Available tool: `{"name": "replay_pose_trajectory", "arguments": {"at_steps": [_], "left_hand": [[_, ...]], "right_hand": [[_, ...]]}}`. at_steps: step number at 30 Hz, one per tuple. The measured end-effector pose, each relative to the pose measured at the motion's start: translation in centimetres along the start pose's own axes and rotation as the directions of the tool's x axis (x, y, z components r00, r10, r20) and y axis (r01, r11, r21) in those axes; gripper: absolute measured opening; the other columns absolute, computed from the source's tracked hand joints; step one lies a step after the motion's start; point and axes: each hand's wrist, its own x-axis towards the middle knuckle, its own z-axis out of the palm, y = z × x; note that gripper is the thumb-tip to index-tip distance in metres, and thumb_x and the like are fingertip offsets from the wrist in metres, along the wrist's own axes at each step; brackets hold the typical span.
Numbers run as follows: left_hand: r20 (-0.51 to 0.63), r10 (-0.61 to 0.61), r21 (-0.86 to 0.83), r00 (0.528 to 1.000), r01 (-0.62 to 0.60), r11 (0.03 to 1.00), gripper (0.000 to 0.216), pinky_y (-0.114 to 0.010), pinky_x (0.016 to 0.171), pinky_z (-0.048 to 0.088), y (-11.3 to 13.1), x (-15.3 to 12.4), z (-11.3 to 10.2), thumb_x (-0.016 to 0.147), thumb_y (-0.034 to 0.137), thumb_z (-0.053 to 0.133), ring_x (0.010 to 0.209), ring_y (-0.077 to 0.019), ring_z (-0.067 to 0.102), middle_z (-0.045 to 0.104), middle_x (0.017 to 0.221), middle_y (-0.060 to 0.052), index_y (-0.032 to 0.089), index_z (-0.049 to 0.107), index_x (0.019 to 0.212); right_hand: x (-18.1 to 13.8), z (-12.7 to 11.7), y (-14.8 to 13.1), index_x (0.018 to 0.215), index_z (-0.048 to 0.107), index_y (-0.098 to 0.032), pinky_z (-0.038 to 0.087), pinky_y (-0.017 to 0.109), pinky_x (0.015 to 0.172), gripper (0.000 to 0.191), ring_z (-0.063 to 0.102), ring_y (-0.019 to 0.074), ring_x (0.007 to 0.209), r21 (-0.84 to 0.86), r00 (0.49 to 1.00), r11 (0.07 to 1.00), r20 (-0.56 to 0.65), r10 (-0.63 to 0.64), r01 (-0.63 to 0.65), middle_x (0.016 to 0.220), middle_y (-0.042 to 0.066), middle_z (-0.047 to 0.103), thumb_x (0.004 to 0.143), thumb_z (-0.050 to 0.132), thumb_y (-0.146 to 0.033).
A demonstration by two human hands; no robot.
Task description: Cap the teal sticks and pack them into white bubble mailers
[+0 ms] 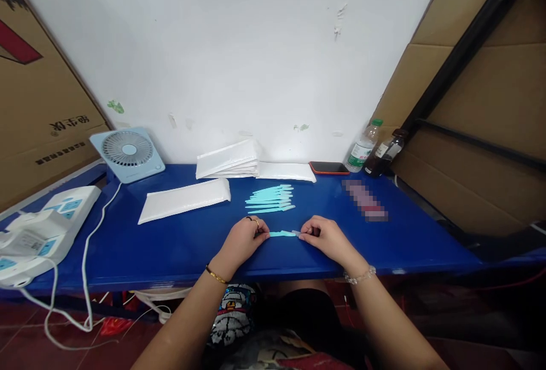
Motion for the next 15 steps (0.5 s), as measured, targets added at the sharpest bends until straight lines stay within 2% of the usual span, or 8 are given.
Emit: {"name": "replay_pose_trajectory", "arguments": {"at_steps": [6, 10, 13, 15], "left_hand": [[-0.007, 0.065, -0.012, 0.998, -0.065, 0.998, 0.015, -0.027, 0.073, 0.043, 0.2, 0.4, 0.6, 0.084, 0.028, 0.053, 0.081, -0.0174, 0.058, 0.067, 0.084, -0.003, 0.02, 0.066, 0.08], [0.014, 0.075, 0.013, 0.997, -0.075, 0.997, 0.014, -0.026, 0.07, 0.043, 0.3, 1.3, 1.1, 0.083, 0.026, 0.054, 0.079, -0.0169, 0.06, 0.067, 0.084, -0.003, 0.019, 0.066, 0.079], [0.013, 0.072, 0.094, 0.997, -0.073, 0.993, 0.015, -0.027, 0.072, 0.044, 0.1, 2.4, 1.0, 0.084, 0.024, 0.053, 0.08, -0.0177, 0.06, 0.067, 0.085, -0.004, 0.019, 0.066, 0.08], [-0.013, 0.074, 0.19, 0.997, -0.07, 0.979, 0.015, -0.029, 0.078, 0.044, -0.1, 3.3, 0.5, 0.084, 0.026, 0.054, 0.088, -0.0199, 0.06, 0.066, 0.091, -0.006, 0.019, 0.067, 0.087]], "right_hand": [[0.1, 0.5, -0.1, 0.074, 0.07, -0.02, 0.041, 0.024, 0.059, 0.016, 0.055, 0.013, 0.064, 0.025, 1.0, 1.0, -0.007, 0.009, -0.009, 0.072, 0.001, 0.064, 0.073, 0.069, -0.036], [1.4, 0.7, 0.1, 0.072, 0.071, -0.02, 0.041, 0.023, 0.057, 0.015, 0.057, 0.0131, 0.062, 0.003, 1.0, 1.0, 0.022, 0.005, -0.005, 0.069, 0.0, 0.067, 0.073, 0.069, -0.035], [3.4, 0.9, 0.3, 0.071, 0.071, -0.02, 0.04, 0.023, 0.056, 0.014, 0.057, 0.0128, 0.059, -0.041, 0.999, 0.999, 0.045, -0.005, 0.007, 0.065, 0.0, 0.066, 0.073, 0.069, -0.033], [4.6, 1.1, 0.6, 0.071, 0.07, -0.02, 0.041, 0.023, 0.058, 0.012, 0.057, 0.0129, 0.06, -0.076, 0.999, 0.997, 0.015, -0.032, 0.033, 0.065, 0.0, 0.066, 0.073, 0.068, -0.031]]}}
